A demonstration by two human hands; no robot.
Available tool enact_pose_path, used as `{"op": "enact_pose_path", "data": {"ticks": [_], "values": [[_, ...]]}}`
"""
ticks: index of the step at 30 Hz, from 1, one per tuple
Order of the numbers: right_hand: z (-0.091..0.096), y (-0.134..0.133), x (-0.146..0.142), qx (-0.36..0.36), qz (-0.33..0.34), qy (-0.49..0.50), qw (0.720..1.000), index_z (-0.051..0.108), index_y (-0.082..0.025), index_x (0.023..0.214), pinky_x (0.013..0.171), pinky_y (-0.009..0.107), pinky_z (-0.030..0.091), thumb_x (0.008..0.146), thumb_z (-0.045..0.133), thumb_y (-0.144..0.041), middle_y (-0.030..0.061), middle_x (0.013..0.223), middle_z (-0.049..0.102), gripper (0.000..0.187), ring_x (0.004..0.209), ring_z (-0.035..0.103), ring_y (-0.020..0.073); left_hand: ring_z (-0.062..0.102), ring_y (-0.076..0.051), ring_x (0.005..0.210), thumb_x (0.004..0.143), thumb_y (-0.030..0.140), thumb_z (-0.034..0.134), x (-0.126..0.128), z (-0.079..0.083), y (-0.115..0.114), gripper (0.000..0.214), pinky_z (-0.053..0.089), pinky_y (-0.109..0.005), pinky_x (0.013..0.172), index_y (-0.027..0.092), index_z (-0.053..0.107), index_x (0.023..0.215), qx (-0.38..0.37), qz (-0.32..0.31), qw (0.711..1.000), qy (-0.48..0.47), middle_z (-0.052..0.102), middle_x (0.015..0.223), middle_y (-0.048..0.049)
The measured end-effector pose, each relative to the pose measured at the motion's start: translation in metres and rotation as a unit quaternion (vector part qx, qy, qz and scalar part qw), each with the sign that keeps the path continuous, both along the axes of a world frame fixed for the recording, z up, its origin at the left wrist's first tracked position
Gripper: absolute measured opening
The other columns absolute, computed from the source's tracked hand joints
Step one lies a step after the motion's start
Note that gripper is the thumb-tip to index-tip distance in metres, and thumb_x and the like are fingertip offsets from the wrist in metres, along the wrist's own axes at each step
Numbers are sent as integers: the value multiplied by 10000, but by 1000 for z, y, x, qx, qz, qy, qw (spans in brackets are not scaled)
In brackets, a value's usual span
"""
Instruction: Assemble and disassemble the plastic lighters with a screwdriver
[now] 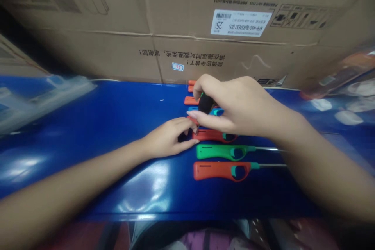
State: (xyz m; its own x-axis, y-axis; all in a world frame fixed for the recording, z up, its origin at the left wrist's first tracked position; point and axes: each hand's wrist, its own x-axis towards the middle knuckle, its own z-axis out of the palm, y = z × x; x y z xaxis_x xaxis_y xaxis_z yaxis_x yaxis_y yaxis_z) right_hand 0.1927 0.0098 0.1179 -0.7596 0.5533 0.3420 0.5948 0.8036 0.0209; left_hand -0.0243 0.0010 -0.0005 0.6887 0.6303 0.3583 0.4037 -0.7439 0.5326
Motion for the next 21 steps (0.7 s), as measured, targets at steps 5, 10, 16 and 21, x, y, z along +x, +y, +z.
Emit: {"op": "enact_pose_path", "data": {"ticks": [5, 10, 16, 21], "values": [[-3, 2, 0, -16, 8, 24, 1000, 525, -156, 1231, 634, 283, 396, 959, 441, -318, 80, 1025, 723, 328, 741, 630, 177, 592, -155, 795, 948, 325, 646, 0, 0, 0, 179, 507, -282, 751, 173, 603, 1033, 0, 1, 1000, 5, 615, 891, -22], [-4, 5, 0, -47, 21, 40, 998, 525, -161, 1244, 681, 297, 439, 968, 482, -356, 83, 1067, 705, 341, 806, 640, 185, 591, -154, 806, 942, 306, 650, 0, 1, 0, 175, 504, -281, 761, 172, 611, 1047, -13, 1, 1000, 2, 619, 908, -24], [11, 7, 12, -132, 18, 77, 988, 516, -208, 1297, 710, 308, 459, 960, 514, -315, 44, 1036, 678, 353, 838, 628, 179, 602, -154, 803, 929, 318, 658, 2, 2, -2, 161, 499, -276, 745, 182, 637, 1014, -38, 18, 999, -2, 633, 887, -20], [21, 7, 18, -124, -41, 117, 984, 609, -202, 1045, 645, 299, 422, 936, 555, -350, 15, 833, 629, 191, 746, 577, 171, 614, -149, 799, 895, 274, 677, 2, 1, -3, 127, 499, -266, 730, 185, 643, 978, -44, 30, 998, -15, 651, 876, -18]]}}
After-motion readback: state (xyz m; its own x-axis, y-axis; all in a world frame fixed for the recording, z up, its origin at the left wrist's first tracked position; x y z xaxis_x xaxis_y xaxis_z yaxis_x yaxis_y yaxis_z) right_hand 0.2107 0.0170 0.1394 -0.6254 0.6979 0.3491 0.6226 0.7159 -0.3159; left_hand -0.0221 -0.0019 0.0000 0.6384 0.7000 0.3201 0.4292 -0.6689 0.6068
